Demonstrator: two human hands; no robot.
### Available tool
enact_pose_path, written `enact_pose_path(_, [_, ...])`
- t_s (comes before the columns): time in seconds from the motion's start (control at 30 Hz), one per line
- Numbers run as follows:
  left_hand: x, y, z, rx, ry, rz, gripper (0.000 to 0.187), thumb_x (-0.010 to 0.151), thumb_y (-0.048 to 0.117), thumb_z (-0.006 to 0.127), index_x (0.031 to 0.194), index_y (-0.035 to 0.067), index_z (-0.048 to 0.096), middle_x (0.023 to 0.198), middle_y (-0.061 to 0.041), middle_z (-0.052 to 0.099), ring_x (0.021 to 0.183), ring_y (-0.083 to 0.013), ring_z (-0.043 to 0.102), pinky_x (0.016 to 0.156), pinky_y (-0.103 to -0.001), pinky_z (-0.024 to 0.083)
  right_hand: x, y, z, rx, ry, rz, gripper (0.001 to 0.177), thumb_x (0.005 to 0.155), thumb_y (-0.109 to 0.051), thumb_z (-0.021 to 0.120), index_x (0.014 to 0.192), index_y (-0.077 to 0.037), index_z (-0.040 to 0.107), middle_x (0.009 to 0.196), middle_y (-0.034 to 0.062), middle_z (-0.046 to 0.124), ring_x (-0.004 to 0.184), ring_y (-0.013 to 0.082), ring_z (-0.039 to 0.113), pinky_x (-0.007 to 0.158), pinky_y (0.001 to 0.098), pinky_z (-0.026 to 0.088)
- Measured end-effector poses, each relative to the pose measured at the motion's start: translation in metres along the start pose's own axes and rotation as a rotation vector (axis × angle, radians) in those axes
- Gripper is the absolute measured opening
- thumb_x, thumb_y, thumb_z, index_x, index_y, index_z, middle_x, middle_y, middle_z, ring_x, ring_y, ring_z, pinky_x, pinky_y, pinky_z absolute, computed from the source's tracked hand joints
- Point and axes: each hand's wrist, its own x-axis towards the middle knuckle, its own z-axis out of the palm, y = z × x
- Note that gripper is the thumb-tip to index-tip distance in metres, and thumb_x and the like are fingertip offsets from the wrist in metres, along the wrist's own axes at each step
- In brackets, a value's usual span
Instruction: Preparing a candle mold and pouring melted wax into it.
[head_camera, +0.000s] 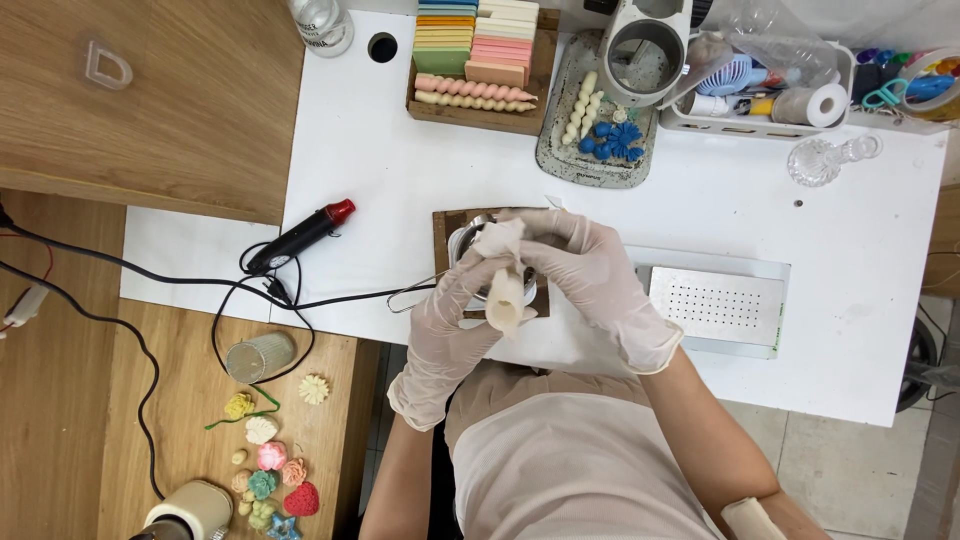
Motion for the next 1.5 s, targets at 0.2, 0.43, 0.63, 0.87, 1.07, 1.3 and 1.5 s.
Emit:
enact_pose_path(0.2, [0.002, -0.003, -0.006, 0.055, 0.063, 0.089, 0.062, 0.078, 0.015, 0.092, 0.133, 0.015, 0.065, 0.13, -0.004, 0.073, 0.124, -0.0217, 0.07, 0.107, -0.034, 0.057, -0.023, -0.017, -0.009, -0.229, -0.01, -0.146, 0.033, 0.098, -0.01, 0.067, 0.13, -0.001, 0.07, 0.129, 0.0073, 0.068, 0.121, 0.0163, 0.064, 0.109, 0.0299, 0.049])
enact_pose_path(0.43, [-0.005, -0.03, 0.005, 0.068, 0.03, -0.034, 0.067, 0.073, 0.016, 0.091, 0.135, 0.014, 0.064, 0.135, -0.01, 0.068, 0.117, -0.023, 0.071, 0.094, -0.032, 0.06, -0.045, -0.049, 0.02, -0.706, -0.114, -0.302, 0.084, 0.06, -0.021, 0.095, 0.138, -0.011, 0.064, 0.133, 0.0071, 0.056, 0.128, 0.022, 0.052, 0.111, 0.0377, 0.041])
enact_pose_path(0.63, [-0.004, -0.037, 0.012, 0.033, 0.017, 0.057, 0.068, 0.076, 0.02, 0.091, 0.138, 0.013, 0.062, 0.138, -0.012, 0.066, 0.124, -0.0273, 0.068, 0.101, -0.035, 0.059, -0.024, -0.048, 0.007, -0.588, -0.192, -0.408, 0.076, 0.066, -0.02, 0.093, 0.137, -0.016, 0.066, 0.138, 0.0071, 0.057, 0.134, 0.0241, 0.053, 0.116, 0.037, 0.044])
enact_pose_path(0.87, [-0.002, -0.042, 0.018, 0.019, 0.051, 0.2, 0.075, 0.079, 0.025, 0.091, 0.143, 0.009, 0.055, 0.142, -0.011, 0.062, 0.127, -0.0288, 0.066, 0.106, -0.036, 0.057, -0.021, -0.052, 0.002, -0.875, -0.251, -0.52, 0.065, 0.063, -0.022, 0.097, 0.123, -0.014, 0.073, 0.121, -0.0008, 0.073, 0.117, 0.02, 0.065, 0.105, 0.0338, 0.051])
enact_pose_path(1.07, [0.004, -0.043, -0.004, -0.116, 0.054, 0.115, 0.059, 0.084, 0.022, 0.085, 0.137, 0.011, 0.061, 0.129, -0.008, 0.071, 0.112, -0.0207, 0.067, 0.092, -0.034, 0.055, -0.018, -0.043, -0.01, -0.546, -0.186, -0.299, 0.063, 0.06, -0.011, 0.096, 0.119, -0.007, 0.074, 0.122, 0.0055, 0.07, 0.114, 0.0162, 0.066, 0.102, 0.0331, 0.053])
enact_pose_path(1.3, [0.017, -0.09, -0.031, -0.53, 0.407, -0.261, 0.048, 0.089, 0.01, 0.075, 0.133, 0.014, 0.055, 0.1, -0.001, 0.073, 0.089, -0.0081, 0.071, 0.084, -0.023, 0.061, -0.021, -0.043, -0.014, -0.505, -0.143, -0.254, 0.068, 0.056, -0.011, 0.097, 0.119, -0.004, 0.073, 0.12, 0.0073, 0.071, 0.112, 0.0178, 0.067, 0.102, 0.0344, 0.057])
enact_pose_path(1.5, [0.007, -0.103, -0.038, -0.172, 0.443, -0.102, 0.013, 0.095, 0.008, 0.08, 0.102, 0.007, 0.069, 0.095, 0.0, 0.075, 0.084, -0.0065, 0.068, 0.081, -0.024, 0.057, -0.025, -0.033, -0.025, -0.358, -0.109, -0.293, 0.065, 0.06, -0.015, 0.098, 0.119, -0.004, 0.074, 0.12, 0.0092, 0.072, 0.117, 0.0232, 0.071, 0.106, 0.0403, 0.059])
